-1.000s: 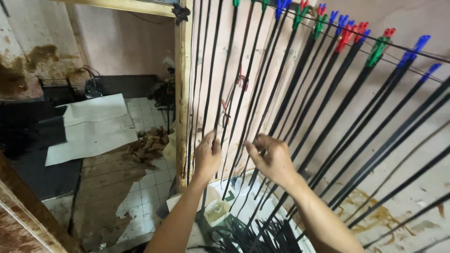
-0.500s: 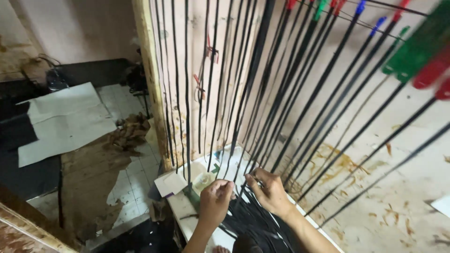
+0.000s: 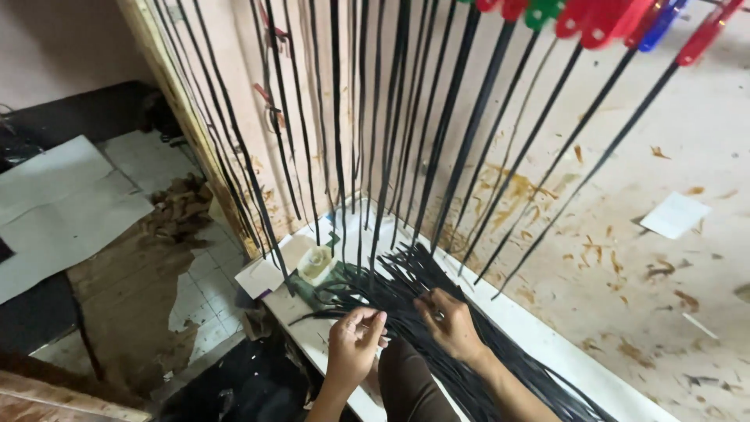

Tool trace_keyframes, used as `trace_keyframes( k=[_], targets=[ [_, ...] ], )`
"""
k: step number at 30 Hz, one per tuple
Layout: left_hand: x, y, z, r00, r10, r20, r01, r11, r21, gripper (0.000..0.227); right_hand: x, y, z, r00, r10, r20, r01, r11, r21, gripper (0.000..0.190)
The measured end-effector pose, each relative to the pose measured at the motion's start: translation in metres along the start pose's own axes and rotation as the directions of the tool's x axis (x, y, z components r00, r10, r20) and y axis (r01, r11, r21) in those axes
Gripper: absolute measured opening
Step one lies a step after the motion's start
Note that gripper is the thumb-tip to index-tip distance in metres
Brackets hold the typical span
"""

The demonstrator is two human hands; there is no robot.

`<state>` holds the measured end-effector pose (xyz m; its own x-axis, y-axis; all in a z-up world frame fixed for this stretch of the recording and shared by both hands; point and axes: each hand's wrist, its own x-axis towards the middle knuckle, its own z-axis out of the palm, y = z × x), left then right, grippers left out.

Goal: The person takes long black rubber strips from a drying rack, rubs them on a small rectangular block placed on a blue container, and then hangs the strips back on the rack using clothespins. The process is repeated for multiple strips.

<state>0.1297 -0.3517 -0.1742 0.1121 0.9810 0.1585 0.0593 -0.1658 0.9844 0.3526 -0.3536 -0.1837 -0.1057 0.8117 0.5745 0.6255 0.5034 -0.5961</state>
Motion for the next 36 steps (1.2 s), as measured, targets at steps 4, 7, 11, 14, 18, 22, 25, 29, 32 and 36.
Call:
trace_keyframes(
  k=[4,7,11,14,18,22,25,29,32,36],
  targets=[
    [-0.013,-0.011,0.012,0.997,-0.038,0.065,0.036,0.999,0.024,0.022,-0.037,0.008,-0.001,0.999,0.023,-0.041,-0.024,0.999,-0.032,0.027],
    [-0.024,-0.011,0.019,0.981,-0.127,0.148,0.122,0.992,0.042,0.019,-0.06,0.004,-0.003,0.996,0.027,-0.088,-0.032,0.998,-0.052,0.036],
    [-0.036,-0.009,0.024,0.975,-0.118,0.19,0.104,0.991,0.083,0.019,-0.081,-0.001,-0.008,0.991,0.045,-0.127,-0.055,0.995,-0.078,0.036],
    [-0.041,-0.009,0.026,0.968,-0.104,0.228,0.086,0.992,0.089,0.02,-0.09,-0.008,-0.012,0.983,0.078,-0.164,-0.091,0.993,-0.072,0.036],
    [-0.051,-0.007,0.032,0.964,-0.134,0.232,0.113,0.988,0.101,0.019,-0.106,-0.001,-0.019,0.969,0.187,-0.161,-0.197,0.979,-0.047,0.027],
    [-0.056,-0.016,0.041,0.939,-0.215,0.268,0.182,0.973,0.142,0.027,-0.118,0.009,-0.019,0.951,0.234,-0.201,-0.253,0.965,-0.074,0.029],
    [-0.061,-0.033,0.049,0.922,-0.244,0.301,0.225,0.969,0.096,0.025,-0.127,0.015,-0.02,0.949,0.24,-0.204,-0.257,0.965,-0.06,0.019],
    [-0.071,-0.051,0.056,0.924,-0.228,0.308,0.189,0.97,0.152,0.027,-0.153,0.033,-0.013,0.942,0.264,-0.21,-0.274,0.962,-0.021,0.024],
    [-0.079,-0.057,0.06,0.9,-0.281,0.334,0.233,0.956,0.177,0.028,-0.172,0.034,-0.008,0.928,0.309,-0.208,-0.32,0.947,-0.017,0.014],
    [-0.089,-0.053,0.06,0.862,-0.351,0.365,0.308,0.936,0.172,0.033,-0.204,0.044,0.011,0.925,0.329,-0.192,-0.349,0.933,-0.085,0.007]
  ],
)
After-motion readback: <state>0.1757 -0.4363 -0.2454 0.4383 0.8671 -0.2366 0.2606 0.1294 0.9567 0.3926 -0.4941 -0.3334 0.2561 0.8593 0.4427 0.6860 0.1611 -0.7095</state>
